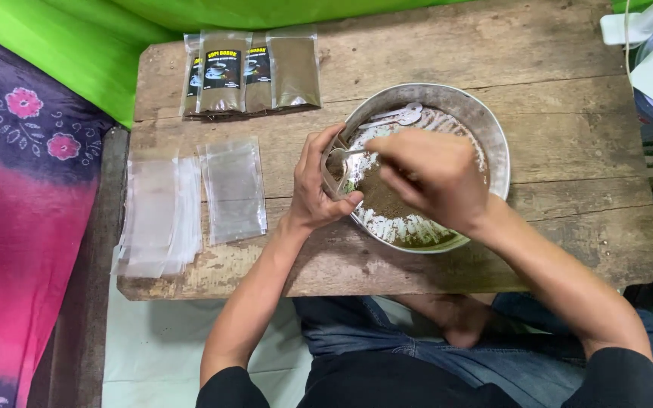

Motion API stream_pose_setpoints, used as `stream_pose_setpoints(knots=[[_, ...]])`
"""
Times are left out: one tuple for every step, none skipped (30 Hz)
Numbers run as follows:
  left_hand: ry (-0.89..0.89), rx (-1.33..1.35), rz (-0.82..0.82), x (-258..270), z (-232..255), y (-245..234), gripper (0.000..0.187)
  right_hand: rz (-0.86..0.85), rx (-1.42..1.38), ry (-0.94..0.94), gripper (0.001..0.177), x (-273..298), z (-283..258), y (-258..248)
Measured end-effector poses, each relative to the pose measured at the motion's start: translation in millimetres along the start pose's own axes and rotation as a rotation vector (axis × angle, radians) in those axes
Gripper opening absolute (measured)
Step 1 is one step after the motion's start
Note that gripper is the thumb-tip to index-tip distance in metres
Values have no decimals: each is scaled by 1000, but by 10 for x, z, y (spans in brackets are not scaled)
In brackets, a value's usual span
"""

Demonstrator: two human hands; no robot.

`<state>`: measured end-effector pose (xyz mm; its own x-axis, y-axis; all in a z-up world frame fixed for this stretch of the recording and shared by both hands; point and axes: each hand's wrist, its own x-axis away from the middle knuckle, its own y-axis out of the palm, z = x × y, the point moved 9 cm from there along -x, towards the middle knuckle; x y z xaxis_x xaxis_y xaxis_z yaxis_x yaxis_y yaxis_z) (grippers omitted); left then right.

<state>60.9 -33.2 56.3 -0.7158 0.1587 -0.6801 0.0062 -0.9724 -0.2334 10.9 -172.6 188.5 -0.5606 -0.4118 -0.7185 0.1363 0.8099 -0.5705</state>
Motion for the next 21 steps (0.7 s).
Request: stream_pose_setpoints(knots=[[-1, 2, -3, -10, 43, -18, 103, 2, 1, 3, 16, -35, -33, -1], [-5, -16, -5, -24, 80, -42, 104, -54, 137, -161, 11, -64, -209, 61], [-10, -34, -7, -39, 118, -69, 104, -109, 273, -325, 9, -67, -373, 141], [-9, -33, -8, -44, 123, -66, 104, -108, 274, -324, 9, -76, -384, 118], [-8, -26, -2, -49, 128, -71, 103, -109, 261, -325, 10, -86, -397, 96], [-6, -20, 6, -60, 129, -78, 103, -110, 247, -329, 10, -102, -408, 76], [-4, -20, 7, -45, 105, -62, 103, -110, 249, -331, 10, -79, -408, 42], [-8, -2, 14, -32, 75, -44, 103, -77, 204, -287, 11, -71, -376, -37], [-12, 16, 21, -22, 46, -25, 102, -43, 159, -244, 12, -61, -341, -118], [-8, 20, 20, -14, 49, -25, 102, -42, 164, -245, 12, 0, -310, -182], [-12, 20, 20, -7, 46, -22, 102, -7, 96, -141, 15, 42, -190, -293], [-12, 22, 18, -12, 43, -12, 102, 31, 31, -38, 18, 95, -65, -407], [-5, 27, 16, -26, 47, -19, 102, 34, 40, -40, 18, 174, 7, -454], [-21, 14, 14, -20, 35, -21, 102, 43, 83, 119, 15, 270, 216, -513], [-37, 0, 12, -12, 21, -19, 102, 54, 126, 278, 15, 393, 425, -579], [-36, 7, 8, 2, -21, -16, 102, 55, 132, 283, 15, 470, 482, -599], [-38, -3, 9, 19, -71, -13, 102, -8, 171, 356, 15, 569, 605, -571], [-43, -13, 6, 51, -120, -9, 102, -73, 208, 433, 15, 693, 723, -539], [-45, -6, -1, 31, -138, 1, 102, -71, 212, 443, 15, 762, 742, -558], [-41, -13, 1, 46, -135, -11, 103, -127, 259, 492, 12, 864, 785, -528], [-36, -20, 3, 65, -140, -21, 104, -183, 306, 540, 10, 974, 830, -495]])
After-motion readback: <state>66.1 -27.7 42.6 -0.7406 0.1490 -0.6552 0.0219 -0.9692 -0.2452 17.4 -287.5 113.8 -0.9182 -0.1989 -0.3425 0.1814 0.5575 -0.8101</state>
